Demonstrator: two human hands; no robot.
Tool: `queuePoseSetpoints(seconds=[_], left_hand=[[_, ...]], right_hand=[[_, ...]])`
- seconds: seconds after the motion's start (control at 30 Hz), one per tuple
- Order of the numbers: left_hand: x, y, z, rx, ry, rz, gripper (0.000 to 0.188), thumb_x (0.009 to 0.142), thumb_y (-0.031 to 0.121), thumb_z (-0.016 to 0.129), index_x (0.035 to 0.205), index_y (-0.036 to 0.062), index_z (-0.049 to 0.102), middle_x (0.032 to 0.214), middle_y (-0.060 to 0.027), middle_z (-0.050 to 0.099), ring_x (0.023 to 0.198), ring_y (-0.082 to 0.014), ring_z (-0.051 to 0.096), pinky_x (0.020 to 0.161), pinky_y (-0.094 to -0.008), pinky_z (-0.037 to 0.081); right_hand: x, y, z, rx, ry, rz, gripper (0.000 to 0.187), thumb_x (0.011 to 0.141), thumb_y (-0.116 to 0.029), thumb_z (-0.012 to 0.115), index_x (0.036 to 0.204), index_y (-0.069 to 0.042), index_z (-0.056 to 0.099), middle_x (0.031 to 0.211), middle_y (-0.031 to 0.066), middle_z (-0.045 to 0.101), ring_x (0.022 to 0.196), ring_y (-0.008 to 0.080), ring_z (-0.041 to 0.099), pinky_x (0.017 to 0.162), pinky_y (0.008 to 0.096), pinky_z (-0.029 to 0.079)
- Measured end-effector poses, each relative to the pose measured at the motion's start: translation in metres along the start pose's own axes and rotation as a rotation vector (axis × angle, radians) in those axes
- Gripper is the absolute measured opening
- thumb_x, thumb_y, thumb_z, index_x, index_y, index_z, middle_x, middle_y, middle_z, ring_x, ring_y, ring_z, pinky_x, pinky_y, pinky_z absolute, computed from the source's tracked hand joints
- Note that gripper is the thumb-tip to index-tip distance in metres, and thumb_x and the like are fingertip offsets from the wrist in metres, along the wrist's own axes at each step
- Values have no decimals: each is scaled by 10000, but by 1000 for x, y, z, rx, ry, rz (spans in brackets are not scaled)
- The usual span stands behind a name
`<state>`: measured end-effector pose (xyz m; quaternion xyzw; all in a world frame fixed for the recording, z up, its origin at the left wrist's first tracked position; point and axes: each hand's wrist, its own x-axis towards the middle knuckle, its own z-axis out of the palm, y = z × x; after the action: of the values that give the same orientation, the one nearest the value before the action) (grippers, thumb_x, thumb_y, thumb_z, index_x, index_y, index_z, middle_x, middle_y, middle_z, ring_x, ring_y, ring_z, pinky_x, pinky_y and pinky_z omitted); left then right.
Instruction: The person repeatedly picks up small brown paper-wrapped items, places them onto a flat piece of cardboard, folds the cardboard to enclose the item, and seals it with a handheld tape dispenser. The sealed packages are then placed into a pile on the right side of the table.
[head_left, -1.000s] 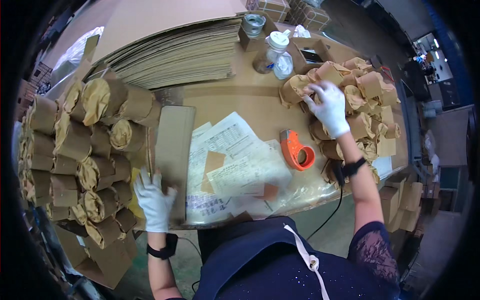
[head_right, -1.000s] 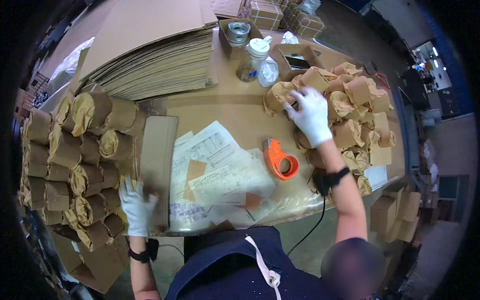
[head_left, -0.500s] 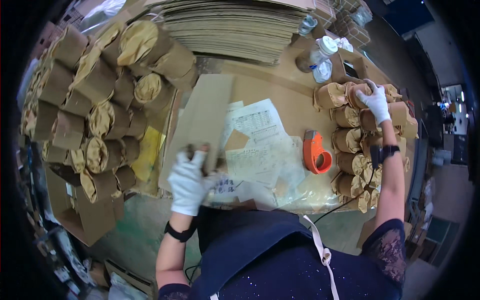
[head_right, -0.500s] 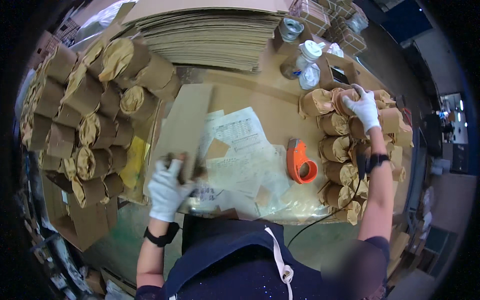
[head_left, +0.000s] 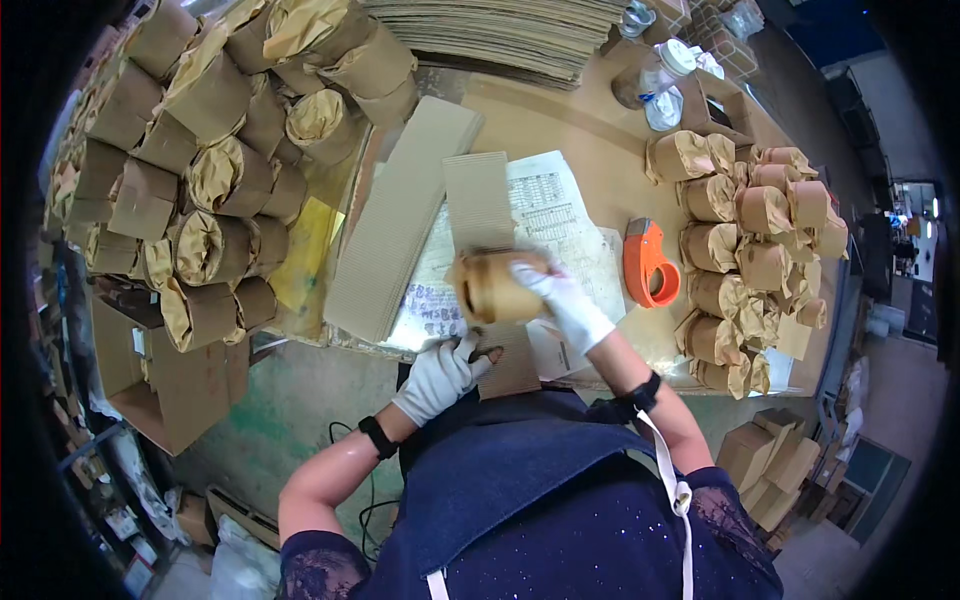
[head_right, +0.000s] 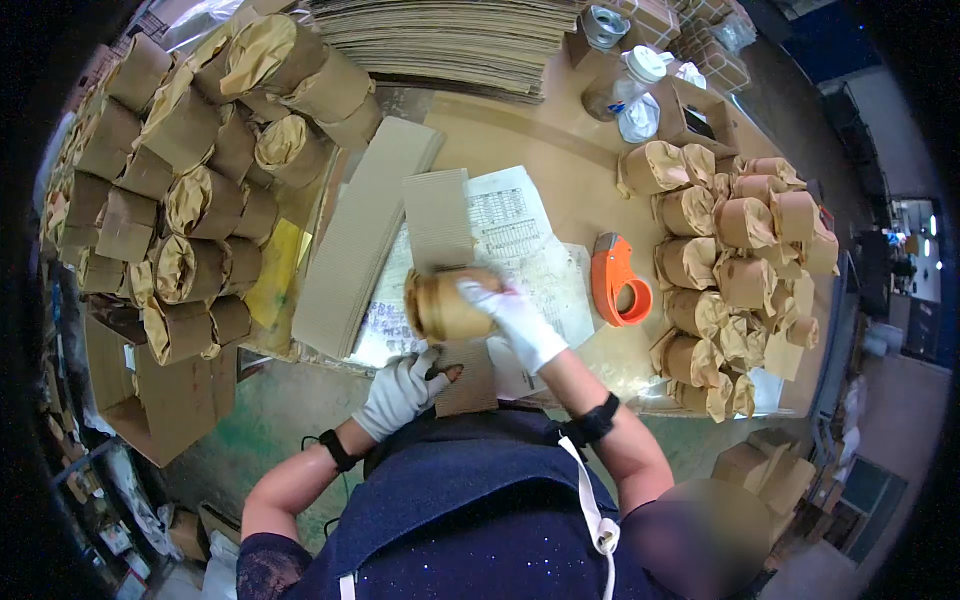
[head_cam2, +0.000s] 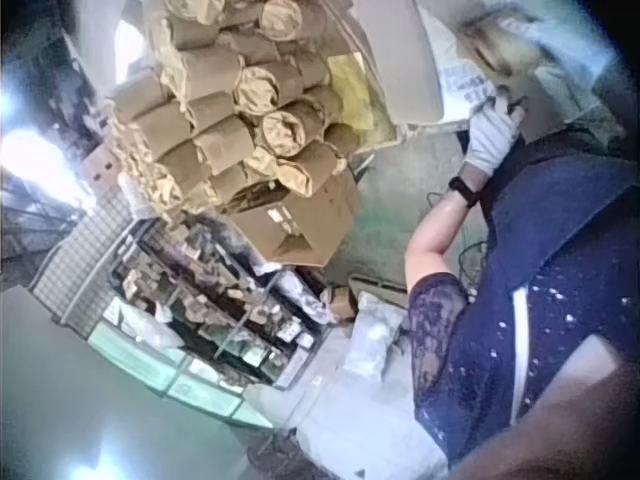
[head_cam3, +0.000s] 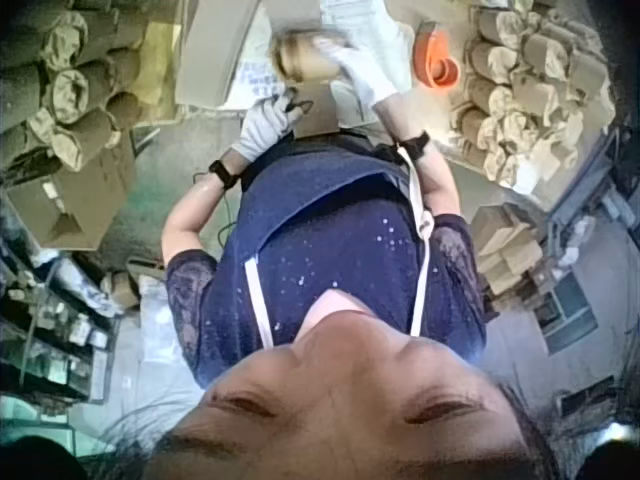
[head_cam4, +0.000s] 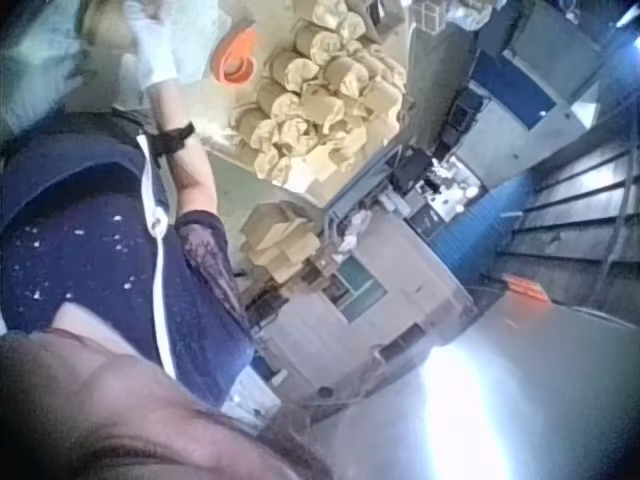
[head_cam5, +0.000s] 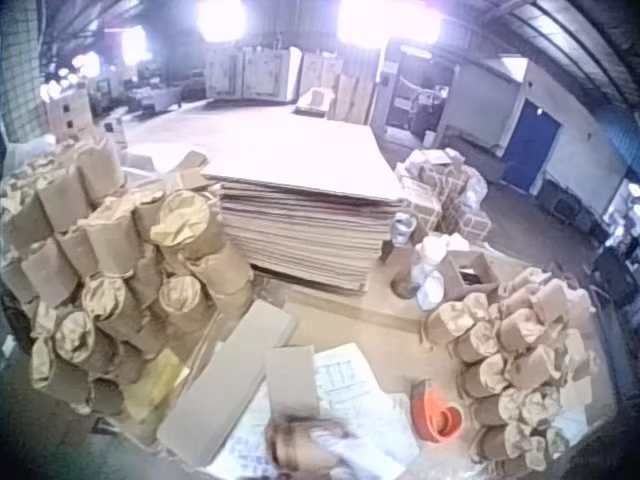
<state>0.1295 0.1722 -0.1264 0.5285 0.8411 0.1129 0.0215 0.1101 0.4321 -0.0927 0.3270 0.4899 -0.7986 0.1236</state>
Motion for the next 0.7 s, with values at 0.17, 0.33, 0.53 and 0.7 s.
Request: queuePoseSetpoints(seconds=[0.17,0.33,0.53,0.7], left_hand=[[47,-25,-43,-225,296,-143,504,896,237,775,1357,71,657,1305,-179,598,1101,-374,626,1018,-515,498],[103,-65,14,-733,498,-518,426,933,144,756,1334,53,648,1375,-218,641,1230,-334,655,1063,-411,531],[126,-70,-8,-1089,442,-788,540,982,131,719,1490,76,545,1336,-160,677,1165,-219,670,979,-361,563],[110,-73,-26,-968,27,-927,225,935,172,767,1141,85,783,1082,-103,796,986,-207,740,877,-349,578]], right_hand=[[35,40,-30,-521,-51,-204,708,967,-393,786,1467,33,522,1306,118,714,1178,185,681,1035,342,538],[95,10,-19,-357,83,-457,704,994,-587,674,1323,35,665,1293,168,716,1110,218,698,957,380,559],[89,-7,0,-527,0,-201,603,1020,-495,696,1315,30,667,1109,110,754,965,200,704,874,371,572],[77,-38,4,-1552,21,-940,640,941,-605,710,754,6,676,809,285,686,813,378,724,723,421,571]])
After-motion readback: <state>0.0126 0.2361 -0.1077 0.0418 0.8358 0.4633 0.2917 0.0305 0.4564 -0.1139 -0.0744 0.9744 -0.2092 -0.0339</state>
